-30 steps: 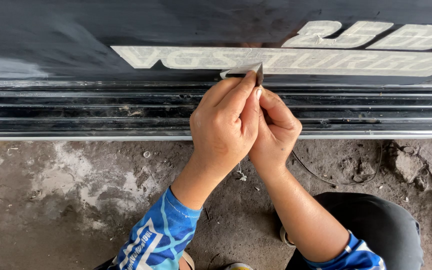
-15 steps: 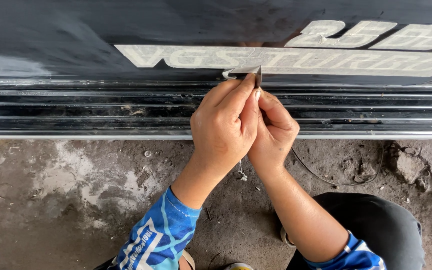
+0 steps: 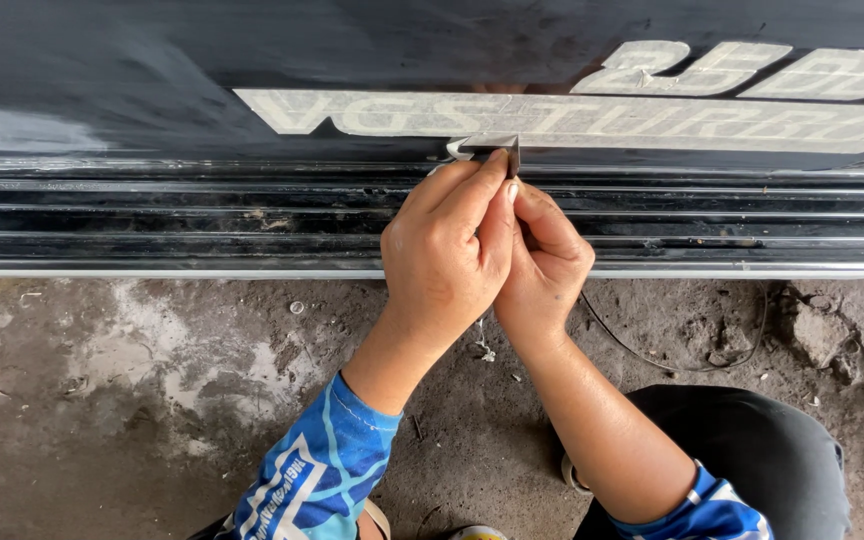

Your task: Removing a sticker from the side of a vehicle using a razor blade.

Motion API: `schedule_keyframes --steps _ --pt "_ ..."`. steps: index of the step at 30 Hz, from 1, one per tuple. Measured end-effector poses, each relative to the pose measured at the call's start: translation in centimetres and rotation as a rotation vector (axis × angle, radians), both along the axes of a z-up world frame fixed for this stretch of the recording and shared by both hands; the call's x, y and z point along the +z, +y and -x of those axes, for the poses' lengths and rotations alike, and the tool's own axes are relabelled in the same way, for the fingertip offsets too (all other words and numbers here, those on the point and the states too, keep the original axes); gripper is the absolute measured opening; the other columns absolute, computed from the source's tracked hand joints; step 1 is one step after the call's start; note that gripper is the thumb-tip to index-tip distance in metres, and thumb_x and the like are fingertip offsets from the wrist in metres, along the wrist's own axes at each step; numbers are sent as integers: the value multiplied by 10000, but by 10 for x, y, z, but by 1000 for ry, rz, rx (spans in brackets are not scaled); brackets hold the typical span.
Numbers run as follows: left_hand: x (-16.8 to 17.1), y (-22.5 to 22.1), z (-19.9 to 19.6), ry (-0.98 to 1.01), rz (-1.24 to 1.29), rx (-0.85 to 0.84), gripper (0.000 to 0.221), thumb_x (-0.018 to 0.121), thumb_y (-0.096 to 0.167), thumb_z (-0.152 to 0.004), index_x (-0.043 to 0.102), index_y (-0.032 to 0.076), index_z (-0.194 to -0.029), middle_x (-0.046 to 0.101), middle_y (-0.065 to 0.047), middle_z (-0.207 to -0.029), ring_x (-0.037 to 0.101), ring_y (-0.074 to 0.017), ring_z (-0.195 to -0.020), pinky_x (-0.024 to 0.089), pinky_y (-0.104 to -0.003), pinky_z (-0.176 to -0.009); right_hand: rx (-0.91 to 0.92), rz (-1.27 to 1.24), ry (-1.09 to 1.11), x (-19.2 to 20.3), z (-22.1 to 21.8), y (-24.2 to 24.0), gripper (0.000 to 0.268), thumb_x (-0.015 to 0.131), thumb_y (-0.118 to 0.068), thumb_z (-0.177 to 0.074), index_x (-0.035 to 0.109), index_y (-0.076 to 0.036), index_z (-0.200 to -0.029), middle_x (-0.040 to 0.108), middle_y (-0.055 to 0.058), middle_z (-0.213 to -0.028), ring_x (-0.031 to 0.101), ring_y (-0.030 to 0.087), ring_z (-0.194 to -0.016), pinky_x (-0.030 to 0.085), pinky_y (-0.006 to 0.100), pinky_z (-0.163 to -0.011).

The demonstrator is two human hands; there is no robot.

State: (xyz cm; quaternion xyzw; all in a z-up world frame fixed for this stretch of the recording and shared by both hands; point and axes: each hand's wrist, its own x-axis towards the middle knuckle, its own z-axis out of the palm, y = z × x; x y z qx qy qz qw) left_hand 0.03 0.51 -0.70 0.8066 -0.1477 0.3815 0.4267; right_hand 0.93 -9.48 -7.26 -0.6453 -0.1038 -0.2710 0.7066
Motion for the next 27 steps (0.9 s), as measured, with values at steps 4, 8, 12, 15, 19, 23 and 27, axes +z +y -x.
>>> schedule_keyframes --steps 4,8,12,15,19,23,27 --pt "0 -1 1 -5 13 -3 171 709 123 -1013 734 48 -1165 728 -54 -1038 736 -218 -904 603 -319 -768 -12 8 19 -2 -1 -2 158 695 -44 -1047 724 29 -1184 740 85 -1191 670 102 -1048 565 249 -928" --pt "0 -2 0 12 29 -17 166 709 116 -1011 733 45 -1159 731 -54 -1029 737 -217 -887 600 -315 -749 -10 17 14 1 0 -4 152 693 -42 -1053 728 25 -1184 740 83 -1189 671 102 -1062 563 249 -951" --pt "-1 -3 0 21 82 -52 167 694 90 -1013 724 33 -1166 734 -70 -1030 739 -225 -878 593 -316 -747 -11 85 -32 10 3 -7 156 688 -33 -1056 723 13 -1201 736 92 -1199 680 108 -1072 564 246 -956" --pt "-3 -4 -1 33 168 -126 164 671 77 -1027 713 21 -1176 736 -92 -1041 748 -231 -889 597 -310 -765 -38 186 -109 19 6 -12 163 698 -14 -1057 719 8 -1218 734 99 -1204 685 115 -1067 566 244 -941" --pt "-2 -6 -3 78 274 -238 153 651 85 -1045 715 16 -1166 752 -105 -986 755 -226 -854 591 -306 -751 -148 439 -113 41 11 -27 201 742 22 -1005 743 1 -1205 743 104 -1127 685 125 -948 550 232 -807" --pt "-5 -10 -5 132 312 -270 128 655 102 -1045 723 17 -1113 749 -107 -915 758 -216 -806 568 -309 -710 -202 607 -235 52 12 -41 229 774 34 -1017 743 -5 -1240 727 100 -1147 710 146 -943 564 233 -817" --pt "-4 -14 -6 212 410 -343 177 635 143 -1057 720 8 -1133 739 -60 -825 686 -101 -708 506 -261 -621 -239 722 -243 68 14 -48 232 780 52 -995 756 -13 -1216 721 100 -1120 709 168 -924 558 262 -775"
